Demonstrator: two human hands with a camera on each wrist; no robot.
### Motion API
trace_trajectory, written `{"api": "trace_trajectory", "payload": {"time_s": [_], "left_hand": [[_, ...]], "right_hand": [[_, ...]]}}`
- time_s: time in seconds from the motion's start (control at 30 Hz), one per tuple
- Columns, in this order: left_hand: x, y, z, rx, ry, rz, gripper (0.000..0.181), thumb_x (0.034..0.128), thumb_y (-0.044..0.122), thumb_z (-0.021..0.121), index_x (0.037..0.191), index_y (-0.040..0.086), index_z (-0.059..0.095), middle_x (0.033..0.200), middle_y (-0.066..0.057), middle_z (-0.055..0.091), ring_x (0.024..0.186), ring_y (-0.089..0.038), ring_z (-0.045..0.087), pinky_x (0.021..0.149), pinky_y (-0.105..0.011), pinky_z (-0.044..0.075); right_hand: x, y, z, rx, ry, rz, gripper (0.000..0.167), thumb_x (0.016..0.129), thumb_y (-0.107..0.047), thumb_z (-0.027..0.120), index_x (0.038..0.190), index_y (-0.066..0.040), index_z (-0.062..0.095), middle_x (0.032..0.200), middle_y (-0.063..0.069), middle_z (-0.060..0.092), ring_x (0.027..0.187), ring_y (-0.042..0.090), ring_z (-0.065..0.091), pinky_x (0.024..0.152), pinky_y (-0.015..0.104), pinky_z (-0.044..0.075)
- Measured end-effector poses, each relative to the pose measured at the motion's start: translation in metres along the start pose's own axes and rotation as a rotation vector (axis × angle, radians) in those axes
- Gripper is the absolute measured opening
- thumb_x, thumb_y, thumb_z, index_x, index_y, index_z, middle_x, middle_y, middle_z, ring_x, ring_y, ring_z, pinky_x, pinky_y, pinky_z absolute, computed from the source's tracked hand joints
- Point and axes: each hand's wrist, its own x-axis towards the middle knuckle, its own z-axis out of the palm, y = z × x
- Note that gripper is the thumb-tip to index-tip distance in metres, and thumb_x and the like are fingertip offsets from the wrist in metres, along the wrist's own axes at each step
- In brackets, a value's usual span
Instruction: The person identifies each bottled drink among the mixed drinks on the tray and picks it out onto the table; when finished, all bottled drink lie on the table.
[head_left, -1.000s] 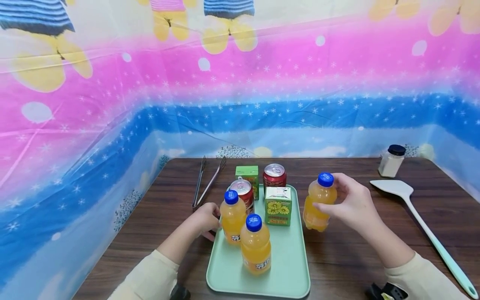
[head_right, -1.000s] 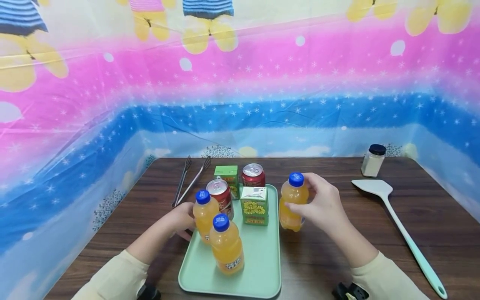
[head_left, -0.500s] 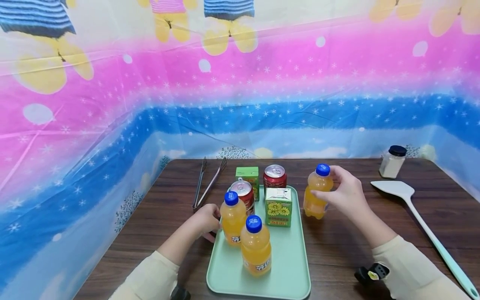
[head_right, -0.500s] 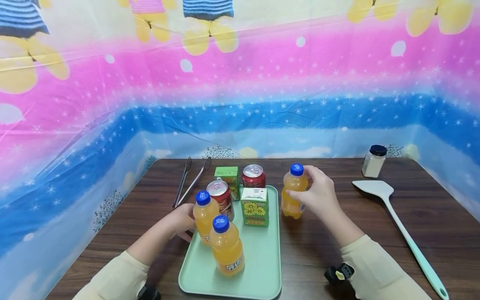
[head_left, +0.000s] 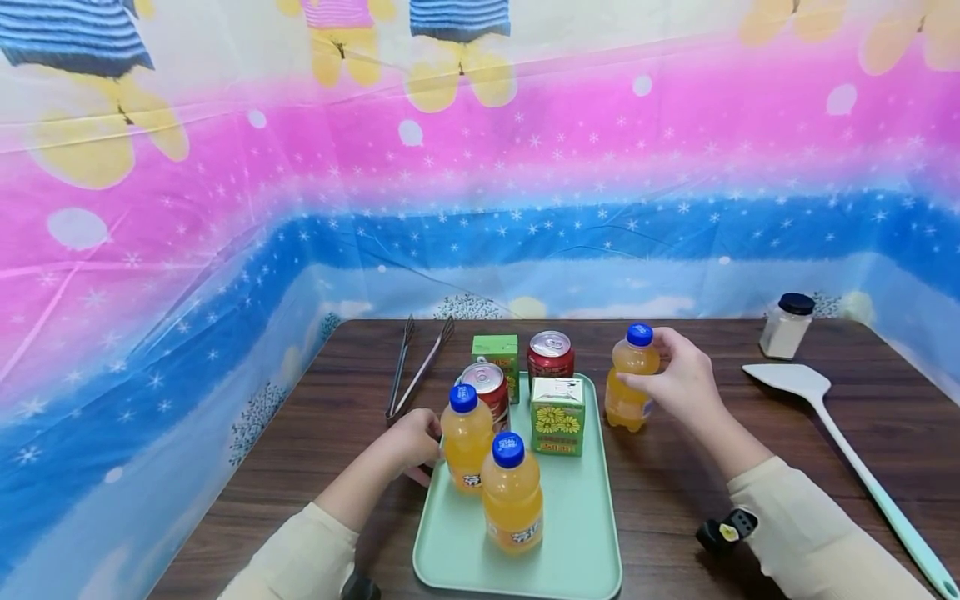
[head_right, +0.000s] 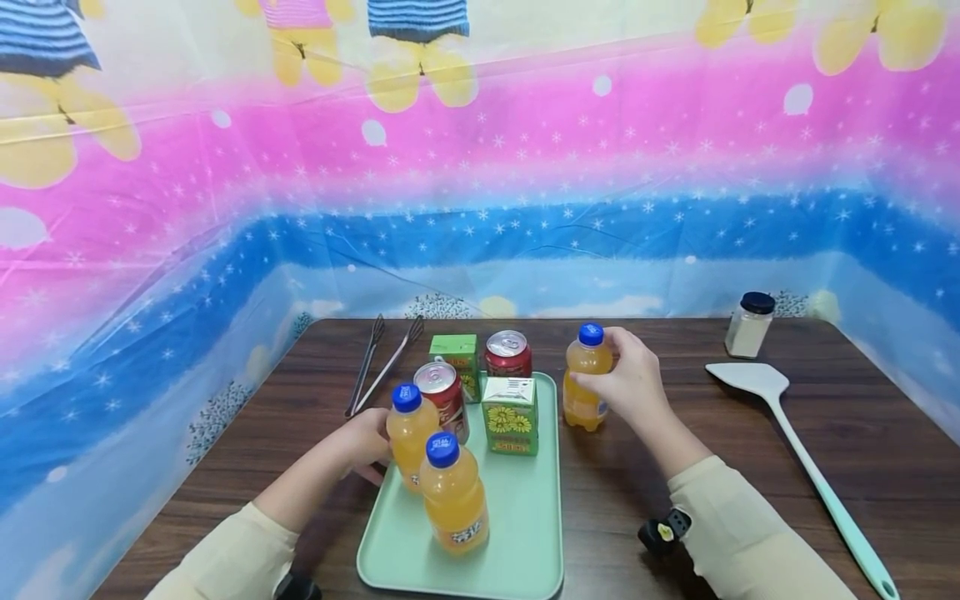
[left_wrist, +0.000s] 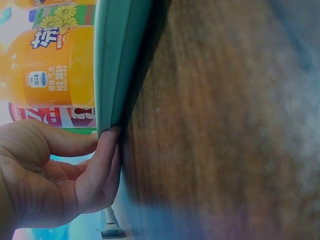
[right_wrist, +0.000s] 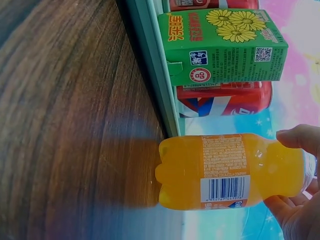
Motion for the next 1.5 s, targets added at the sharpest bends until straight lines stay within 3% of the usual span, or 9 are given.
{"api": "trace_trajectory", "payload": {"time_s": [0.6, 0.93, 1.03, 1.23, 1.5], "left_hand": [[-0.001, 0.002, 0.000, 0.027, 0.005, -0.010, 0.029, 0.0787, -0.009, 0.066, 0.102, -0.001, 0.049, 0.094, -0.015, 0.054, 0.073, -0.027, 0.061, 0.050, -0.038, 0.057], [-0.001, 0.000, 0.001, 0.026, 0.009, 0.016, 0.029, 0.0764, -0.012, 0.064, 0.099, -0.003, 0.049, 0.091, -0.016, 0.053, 0.071, -0.026, 0.062, 0.048, -0.039, 0.056], [0.000, 0.000, 0.001, 0.028, 0.011, 0.009, 0.029, 0.0766, -0.011, 0.064, 0.100, -0.003, 0.049, 0.092, -0.016, 0.053, 0.070, -0.026, 0.062, 0.048, -0.039, 0.056], [0.000, -0.001, 0.001, 0.017, 0.009, 0.004, 0.030, 0.0768, -0.012, 0.064, 0.100, -0.003, 0.048, 0.093, -0.017, 0.053, 0.070, -0.027, 0.062, 0.048, -0.039, 0.056], [0.000, -0.001, 0.001, 0.016, 0.009, 0.011, 0.029, 0.0770, -0.012, 0.063, 0.101, -0.003, 0.048, 0.094, -0.017, 0.053, 0.070, -0.027, 0.062, 0.048, -0.040, 0.056]], "right_hand": [[0.005, -0.001, 0.000, -0.017, -0.062, 0.035, 0.057, 0.075, -0.016, 0.079, 0.120, -0.003, 0.047, 0.115, 0.019, 0.055, 0.105, 0.038, 0.053, 0.086, 0.057, 0.047], [0.002, -0.015, -0.021, 0.024, -0.054, 0.048, 0.077, 0.073, -0.041, 0.079, 0.127, -0.001, 0.043, 0.122, 0.022, 0.052, 0.110, 0.040, 0.053, 0.090, 0.054, 0.046], [-0.003, -0.020, -0.029, 0.039, -0.033, 0.026, 0.078, 0.073, -0.044, 0.077, 0.128, -0.001, 0.043, 0.124, 0.020, 0.052, 0.111, 0.039, 0.053, 0.090, 0.053, 0.046], [-0.021, -0.030, -0.035, 0.063, 0.004, -0.067, 0.069, 0.076, -0.035, 0.078, 0.127, -0.002, 0.044, 0.122, 0.017, 0.054, 0.112, 0.035, 0.053, 0.092, 0.050, 0.046], [-0.048, -0.045, -0.039, 0.061, -0.047, -0.135, 0.064, 0.075, -0.028, 0.079, 0.125, -0.006, 0.046, 0.119, 0.012, 0.057, 0.104, 0.031, 0.059, 0.086, 0.043, 0.050]]}}
